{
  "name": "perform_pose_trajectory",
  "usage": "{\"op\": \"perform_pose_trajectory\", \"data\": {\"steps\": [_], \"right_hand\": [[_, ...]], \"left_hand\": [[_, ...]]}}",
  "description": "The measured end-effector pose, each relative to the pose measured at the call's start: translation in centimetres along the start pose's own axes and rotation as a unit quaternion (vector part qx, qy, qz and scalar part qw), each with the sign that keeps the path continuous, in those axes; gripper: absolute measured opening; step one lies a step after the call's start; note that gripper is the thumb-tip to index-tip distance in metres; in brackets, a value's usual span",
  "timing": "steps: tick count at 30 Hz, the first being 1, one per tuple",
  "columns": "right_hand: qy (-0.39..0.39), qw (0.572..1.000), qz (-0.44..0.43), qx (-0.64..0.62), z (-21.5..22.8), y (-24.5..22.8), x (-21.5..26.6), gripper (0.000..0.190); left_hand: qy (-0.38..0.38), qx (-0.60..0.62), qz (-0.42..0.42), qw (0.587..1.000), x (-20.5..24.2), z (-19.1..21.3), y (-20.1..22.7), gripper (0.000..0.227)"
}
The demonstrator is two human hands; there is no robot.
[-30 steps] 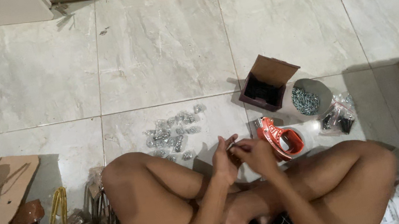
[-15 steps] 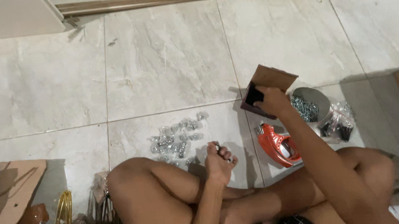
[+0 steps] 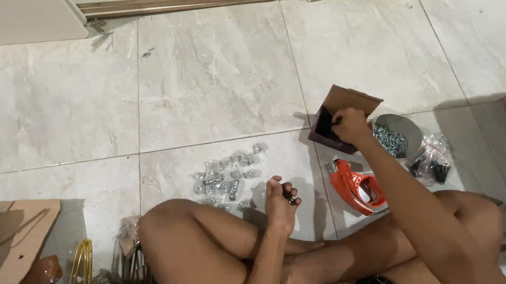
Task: The person sorts through various metal hardware components including screws, brackets, and connectors, picking them up individually and placing some into a cardboard box.
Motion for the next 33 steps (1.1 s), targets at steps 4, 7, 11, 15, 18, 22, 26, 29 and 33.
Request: {"op": "perform_pose_trajectory", "data": {"steps": [4, 7, 11, 15, 18, 22, 26, 29, 33], "right_hand": [[0.082, 0.993, 0.027, -0.075, 6.1, -1.5, 2.3, 0.015], [0.115, 0.987, 0.005, -0.114, 8.6, -2.2, 6.4, 0.018], [0.058, 0.923, -0.068, -0.375, 9.4, -4.8, 13.5, 0.029], [-0.009, 0.872, -0.103, -0.478, -1.7, -3.6, 17.8, 0.026], [-0.053, 0.859, -0.083, -0.502, -6.0, -5.7, 20.7, 0.027], [-0.078, 0.939, -0.005, -0.336, -3.8, -10.0, 22.7, 0.019], [-0.144, 0.928, -0.01, -0.344, -2.8, -9.7, 22.4, 0.015], [-0.134, 0.929, -0.01, -0.344, -2.3, -8.6, 22.4, 0.017], [-0.026, 0.929, 0.022, -0.369, 1.6, -6.3, 19.0, 0.016]], "left_hand": [[-0.018, -0.003, -0.005, 1.0, 0.2, -1.4, 0.4, 0.038], [-0.019, 0.013, 0.012, 1.0, 0.3, -0.9, 0.2, 0.046], [0.03, 0.057, 0.065, 0.996, -1.5, 2.1, -1.7, 0.033], [0.04, 0.05, 0.089, 0.994, 0.4, 0.5, -2.5, 0.044], [0.034, 0.06, 0.1, 0.993, 0.7, -0.3, -3.3, 0.061], [0.054, 0.053, 0.05, 0.996, -1.7, 2.7, -4.0, 0.064], [0.109, 0.023, 0.049, 0.993, -2.3, 4.4, -4.0, 0.056], [0.117, 0.003, 0.035, 0.992, -3.7, 6.1, -4.5, 0.048], [0.115, 0.013, 0.037, 0.993, -2.2, 4.4, -2.9, 0.044]]}}
Point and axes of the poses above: each hand's wrist, its own x-axis away from the middle knuckle, its own z-axis out of the back of the hand, y = z × x, the point moved 7 cm from there along -x, towards the middle knuckle, and after that the axes turned 7 degrees about x, right-handed, at the moved point
